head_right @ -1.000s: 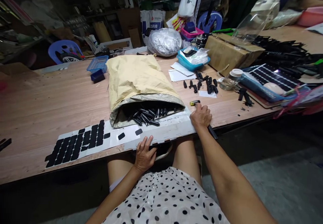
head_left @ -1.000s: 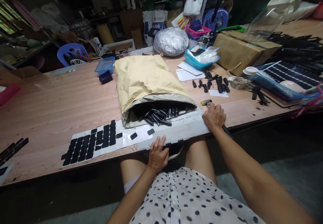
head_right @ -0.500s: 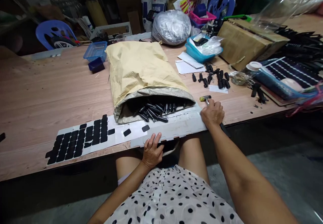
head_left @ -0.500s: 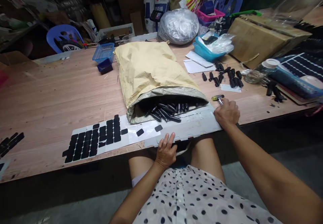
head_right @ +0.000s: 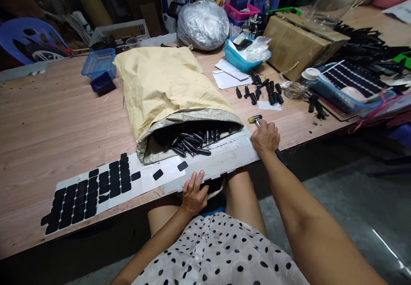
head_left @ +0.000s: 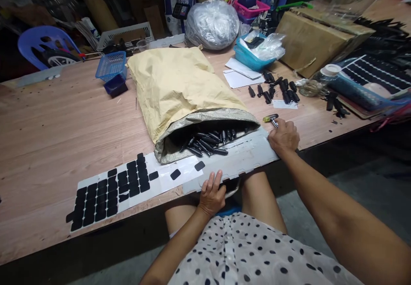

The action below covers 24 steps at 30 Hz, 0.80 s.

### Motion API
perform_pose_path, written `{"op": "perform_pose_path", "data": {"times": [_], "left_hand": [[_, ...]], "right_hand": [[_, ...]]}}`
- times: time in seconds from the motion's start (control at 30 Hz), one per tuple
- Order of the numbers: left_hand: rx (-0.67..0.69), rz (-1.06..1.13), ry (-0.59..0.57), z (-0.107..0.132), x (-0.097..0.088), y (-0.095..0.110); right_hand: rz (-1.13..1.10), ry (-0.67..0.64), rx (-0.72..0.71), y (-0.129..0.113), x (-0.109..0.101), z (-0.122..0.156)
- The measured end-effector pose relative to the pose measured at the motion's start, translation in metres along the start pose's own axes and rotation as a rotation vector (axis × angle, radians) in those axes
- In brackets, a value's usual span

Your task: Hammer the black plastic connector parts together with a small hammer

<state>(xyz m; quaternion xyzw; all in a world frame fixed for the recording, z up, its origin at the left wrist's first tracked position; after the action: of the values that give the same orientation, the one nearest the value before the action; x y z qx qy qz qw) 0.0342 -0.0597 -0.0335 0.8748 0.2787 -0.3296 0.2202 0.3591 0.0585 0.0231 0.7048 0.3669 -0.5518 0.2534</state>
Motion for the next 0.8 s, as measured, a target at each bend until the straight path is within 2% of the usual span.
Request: {"op": "perform_pose_path", "data": {"times": [0.3,0.8], "left_hand": [[-0.051,-0.047,0.066,-0.003,0.003,0.002],[-0.039,-0.091,-0.017,-0.003,0.000,-0.009]], "right_hand": [[-0.022,-0.018,-0.025,0.002,0.004,-0.003],[-0.033,0.058,-0.023,-0.008,0.011,-0.001]]}}
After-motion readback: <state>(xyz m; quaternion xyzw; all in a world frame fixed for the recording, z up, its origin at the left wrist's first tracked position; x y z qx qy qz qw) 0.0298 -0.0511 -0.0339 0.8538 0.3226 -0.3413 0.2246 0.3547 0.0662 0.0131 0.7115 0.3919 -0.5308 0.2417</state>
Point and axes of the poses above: each hand's wrist, its own z-axis away from the middle knuckle, its own x-axis out of the palm, y = z × x, the point moved 6 cm from there along -z, towards the middle knuckle, and after that the axes turned 8 degrees about z, right-handed, at the moved point
